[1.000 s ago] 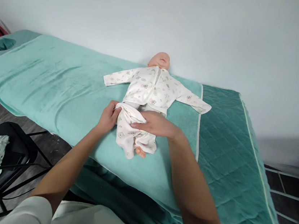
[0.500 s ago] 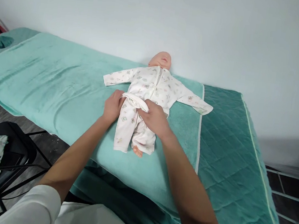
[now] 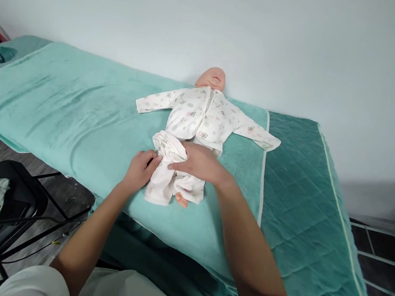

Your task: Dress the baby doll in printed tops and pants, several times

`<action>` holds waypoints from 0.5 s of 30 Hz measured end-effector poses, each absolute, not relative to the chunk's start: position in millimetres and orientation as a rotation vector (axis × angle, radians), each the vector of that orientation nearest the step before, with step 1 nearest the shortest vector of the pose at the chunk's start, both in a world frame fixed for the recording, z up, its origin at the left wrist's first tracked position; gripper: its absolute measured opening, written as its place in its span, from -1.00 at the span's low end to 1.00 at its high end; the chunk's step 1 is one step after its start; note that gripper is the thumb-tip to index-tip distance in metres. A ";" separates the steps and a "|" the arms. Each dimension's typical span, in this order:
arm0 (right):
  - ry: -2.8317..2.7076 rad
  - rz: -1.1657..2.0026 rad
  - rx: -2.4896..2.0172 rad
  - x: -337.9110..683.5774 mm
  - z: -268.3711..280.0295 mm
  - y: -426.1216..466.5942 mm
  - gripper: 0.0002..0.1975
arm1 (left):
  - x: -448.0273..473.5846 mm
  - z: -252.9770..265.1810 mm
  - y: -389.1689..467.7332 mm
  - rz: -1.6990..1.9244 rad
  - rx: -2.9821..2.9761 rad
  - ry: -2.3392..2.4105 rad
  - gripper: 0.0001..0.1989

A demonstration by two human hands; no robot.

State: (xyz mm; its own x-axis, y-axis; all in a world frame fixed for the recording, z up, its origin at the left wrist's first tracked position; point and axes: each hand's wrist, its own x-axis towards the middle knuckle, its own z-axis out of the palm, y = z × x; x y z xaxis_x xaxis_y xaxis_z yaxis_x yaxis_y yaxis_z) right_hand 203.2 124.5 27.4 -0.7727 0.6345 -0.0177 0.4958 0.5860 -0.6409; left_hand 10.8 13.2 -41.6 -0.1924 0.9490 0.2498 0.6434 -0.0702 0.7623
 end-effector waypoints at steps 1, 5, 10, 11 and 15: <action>-2.594 0.947 -0.947 202.8 26.7 124.6 -0.58 | 10.6 -42.2 15.6 1.154 1.725 1.843 -0.67; -2.478 0.953 -0.925 202.0 23.2 125.4 -0.61 | 7.3 -45.4 30.1 1.207 1.802 1.869 -0.69; -2.376 0.882 -0.926 200.9 16.2 129.1 -0.72 | 3.1 -48.8 52.4 1.298 1.919 1.926 -0.68; -2.366 0.865 -0.946 200.5 14.7 130.1 -0.75 | 2.8 -49.1 56.2 1.304 1.926 1.953 -0.67; -2.330 0.758 -1.024 197.5 8.6 133.2 -0.91 | 3.2 -49.9 66.1 1.308 1.945 2.073 -0.65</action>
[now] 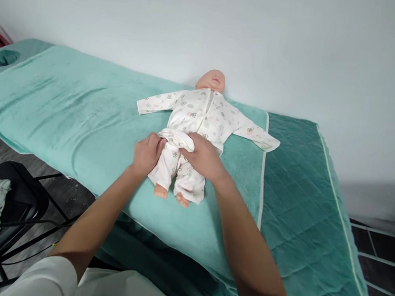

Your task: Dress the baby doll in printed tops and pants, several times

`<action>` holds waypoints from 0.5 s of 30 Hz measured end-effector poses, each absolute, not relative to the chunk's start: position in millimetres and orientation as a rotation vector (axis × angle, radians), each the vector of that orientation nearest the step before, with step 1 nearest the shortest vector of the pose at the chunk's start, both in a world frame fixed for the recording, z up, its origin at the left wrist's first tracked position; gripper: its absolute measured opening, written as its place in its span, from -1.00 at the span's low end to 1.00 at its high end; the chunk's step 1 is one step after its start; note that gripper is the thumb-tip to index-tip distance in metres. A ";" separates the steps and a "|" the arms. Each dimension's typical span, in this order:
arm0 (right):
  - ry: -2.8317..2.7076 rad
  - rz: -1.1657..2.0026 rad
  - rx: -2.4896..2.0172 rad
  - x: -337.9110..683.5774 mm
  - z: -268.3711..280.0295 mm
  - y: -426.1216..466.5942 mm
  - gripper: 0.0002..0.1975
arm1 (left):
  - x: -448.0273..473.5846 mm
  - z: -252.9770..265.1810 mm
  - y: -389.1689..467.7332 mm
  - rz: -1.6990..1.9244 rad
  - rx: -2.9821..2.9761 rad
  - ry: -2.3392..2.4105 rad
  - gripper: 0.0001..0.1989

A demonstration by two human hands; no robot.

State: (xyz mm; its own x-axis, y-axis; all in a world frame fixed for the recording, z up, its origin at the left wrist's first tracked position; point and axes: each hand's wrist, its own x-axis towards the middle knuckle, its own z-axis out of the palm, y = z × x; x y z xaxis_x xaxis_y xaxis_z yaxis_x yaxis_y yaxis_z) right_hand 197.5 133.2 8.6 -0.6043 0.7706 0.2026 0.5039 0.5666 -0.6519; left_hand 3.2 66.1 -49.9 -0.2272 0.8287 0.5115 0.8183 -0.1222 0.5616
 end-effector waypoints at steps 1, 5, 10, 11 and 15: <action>-2.316 0.727 -1.031 196.4 6.8 133.5 -0.94 | 3.5 -50.2 67.3 1.316 1.946 2.102 -0.65; -2.254 0.626 -1.061 192.0 0.4 132.6 -0.97 | 4.4 -51.3 68.9 1.366 1.906 2.173 -0.64; -2.282 0.671 -1.041 193.4 3.7 128.3 -0.91 | 3.6 -47.9 65.4 1.451 1.801 2.061 -0.63; -2.301 0.727 -1.014 194.8 6.4 127.2 -0.86 | 3.1 -46.5 64.6 1.489 1.753 2.035 -0.63; -2.314 0.934 -0.900 203.1 20.8 123.1 -0.68 | -0.5 -41.6 65.1 1.659 1.482 1.901 -0.65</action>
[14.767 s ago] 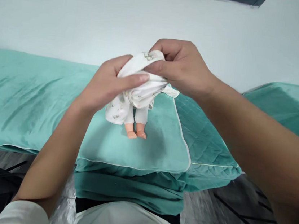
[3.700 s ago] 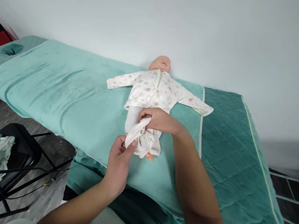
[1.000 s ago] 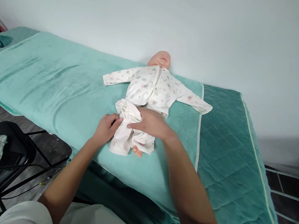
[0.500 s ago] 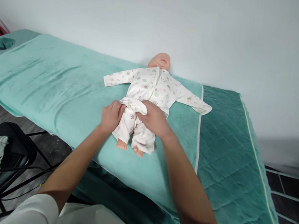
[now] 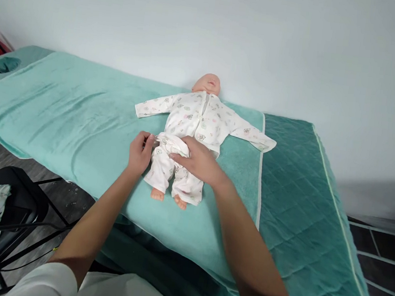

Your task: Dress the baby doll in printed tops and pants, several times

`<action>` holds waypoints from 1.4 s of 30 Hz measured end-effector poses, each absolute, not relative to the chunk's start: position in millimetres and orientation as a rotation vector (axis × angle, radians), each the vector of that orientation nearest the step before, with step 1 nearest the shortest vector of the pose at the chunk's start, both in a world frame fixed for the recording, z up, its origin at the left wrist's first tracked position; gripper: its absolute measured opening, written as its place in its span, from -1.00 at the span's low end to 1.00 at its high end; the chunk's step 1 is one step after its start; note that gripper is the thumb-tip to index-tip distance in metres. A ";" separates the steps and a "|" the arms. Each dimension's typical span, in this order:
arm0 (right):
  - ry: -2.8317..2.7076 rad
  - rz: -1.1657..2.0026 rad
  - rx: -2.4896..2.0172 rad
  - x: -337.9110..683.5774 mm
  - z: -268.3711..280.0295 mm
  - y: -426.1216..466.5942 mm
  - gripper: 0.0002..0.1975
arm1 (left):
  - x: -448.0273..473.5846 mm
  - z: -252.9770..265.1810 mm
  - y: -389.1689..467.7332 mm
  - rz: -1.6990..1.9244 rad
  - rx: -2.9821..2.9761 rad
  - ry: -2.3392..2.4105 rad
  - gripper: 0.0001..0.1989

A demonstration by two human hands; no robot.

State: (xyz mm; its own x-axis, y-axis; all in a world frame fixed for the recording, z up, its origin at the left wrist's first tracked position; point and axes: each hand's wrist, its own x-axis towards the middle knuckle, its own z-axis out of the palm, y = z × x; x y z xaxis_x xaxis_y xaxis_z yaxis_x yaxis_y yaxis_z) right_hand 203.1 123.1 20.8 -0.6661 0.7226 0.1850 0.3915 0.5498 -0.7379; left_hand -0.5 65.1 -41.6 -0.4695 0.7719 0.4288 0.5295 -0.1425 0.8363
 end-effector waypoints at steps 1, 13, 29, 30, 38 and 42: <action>-2.310 0.965 -0.875 205.9 24.9 122.3 -0.66 | -1.8 -41.1 67.0 1.685 1.428 1.851 -0.67; -2.132 0.339 -1.180 228.7 13.8 138.4 -0.79 | -2.8 -4.4 127.2 1.452 1.565 1.510 -0.77; -2.034 0.441 -0.788 214.4 -11.5 148.7 -0.91 | 41.3 9.2 123.8 0.938 2.294 2.145 -0.64; -2.033 0.459 -0.794 213.8 -10.9 148.4 -0.91 | 37.5 5.2 125.3 1.043 2.241 2.099 -0.62; -1.773 0.722 -0.985 215.4 -17.2 147.6 -0.86 | 4.9 -21.0 147.7 1.697 1.394 1.667 -0.86; -1.368 0.756 -1.024 228.7 -22.7 161.5 -0.83 | -29.0 -37.3 167.8 1.926 0.864 1.570 -0.84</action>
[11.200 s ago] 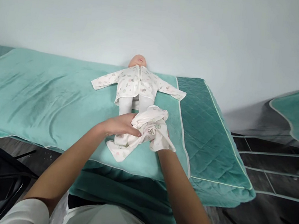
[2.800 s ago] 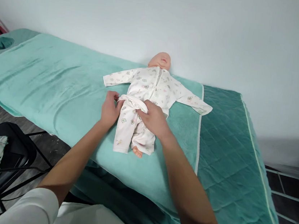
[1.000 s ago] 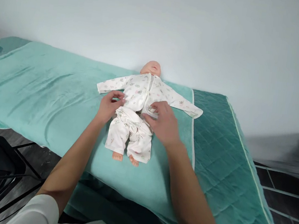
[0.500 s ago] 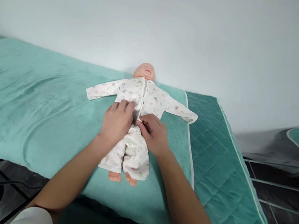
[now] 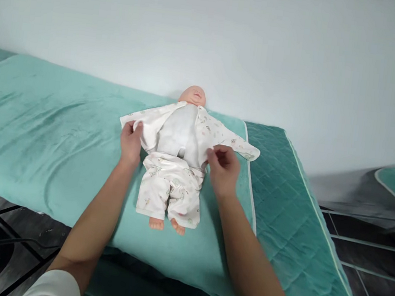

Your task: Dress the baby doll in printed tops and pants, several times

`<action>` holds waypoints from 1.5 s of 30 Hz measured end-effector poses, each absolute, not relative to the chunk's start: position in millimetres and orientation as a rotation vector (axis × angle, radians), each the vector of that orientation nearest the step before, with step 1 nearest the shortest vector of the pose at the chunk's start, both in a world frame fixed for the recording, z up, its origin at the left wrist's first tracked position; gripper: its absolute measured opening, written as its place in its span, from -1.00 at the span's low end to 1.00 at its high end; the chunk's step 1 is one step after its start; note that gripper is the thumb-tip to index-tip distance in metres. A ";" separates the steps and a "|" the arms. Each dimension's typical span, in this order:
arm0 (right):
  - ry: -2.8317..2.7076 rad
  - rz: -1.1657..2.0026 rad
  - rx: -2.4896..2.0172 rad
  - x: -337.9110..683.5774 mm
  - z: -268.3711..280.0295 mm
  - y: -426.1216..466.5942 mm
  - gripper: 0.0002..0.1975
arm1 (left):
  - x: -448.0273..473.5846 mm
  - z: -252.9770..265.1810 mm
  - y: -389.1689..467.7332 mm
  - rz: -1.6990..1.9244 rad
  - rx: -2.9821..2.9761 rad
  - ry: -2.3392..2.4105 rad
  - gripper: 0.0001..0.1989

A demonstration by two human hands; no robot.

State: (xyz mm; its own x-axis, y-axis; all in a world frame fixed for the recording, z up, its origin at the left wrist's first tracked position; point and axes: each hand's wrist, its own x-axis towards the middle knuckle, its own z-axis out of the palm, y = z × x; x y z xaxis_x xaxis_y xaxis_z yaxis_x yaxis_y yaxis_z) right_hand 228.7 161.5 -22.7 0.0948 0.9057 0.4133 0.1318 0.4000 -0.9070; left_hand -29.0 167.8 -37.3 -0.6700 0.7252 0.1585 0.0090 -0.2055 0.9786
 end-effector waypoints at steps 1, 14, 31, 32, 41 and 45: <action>-1.276 0.719 -1.030 236.2 -23.5 166.4 -0.83 | -39.0 -41.3 171.1 1.941 0.769 1.627 -0.85; -1.292 0.420 -1.878 363.7 -53.7 147.3 -0.83 | -68.4 -28.0 131.3 0.974 1.274 2.615 -0.69; -2.008 -0.035 -1.306 311.7 -51.3 129.8 -0.76 | -53.0 -37.7 124.0 1.207 1.957 2.303 -0.73; -2.109 0.015 -1.204 304.2 -51.3 128.2 -0.76 | -50.2 -38.2 124.2 1.151 2.076 2.179 -0.77; -2.310 0.218 -1.127 285.1 -50.2 127.9 -0.87 | -43.3 -38.7 126.0 0.780 2.321 1.763 -0.80; -2.284 0.230 -1.166 286.6 -50.4 128.8 -0.83 | -44.6 -40.6 126.7 0.853 2.168 1.784 -0.69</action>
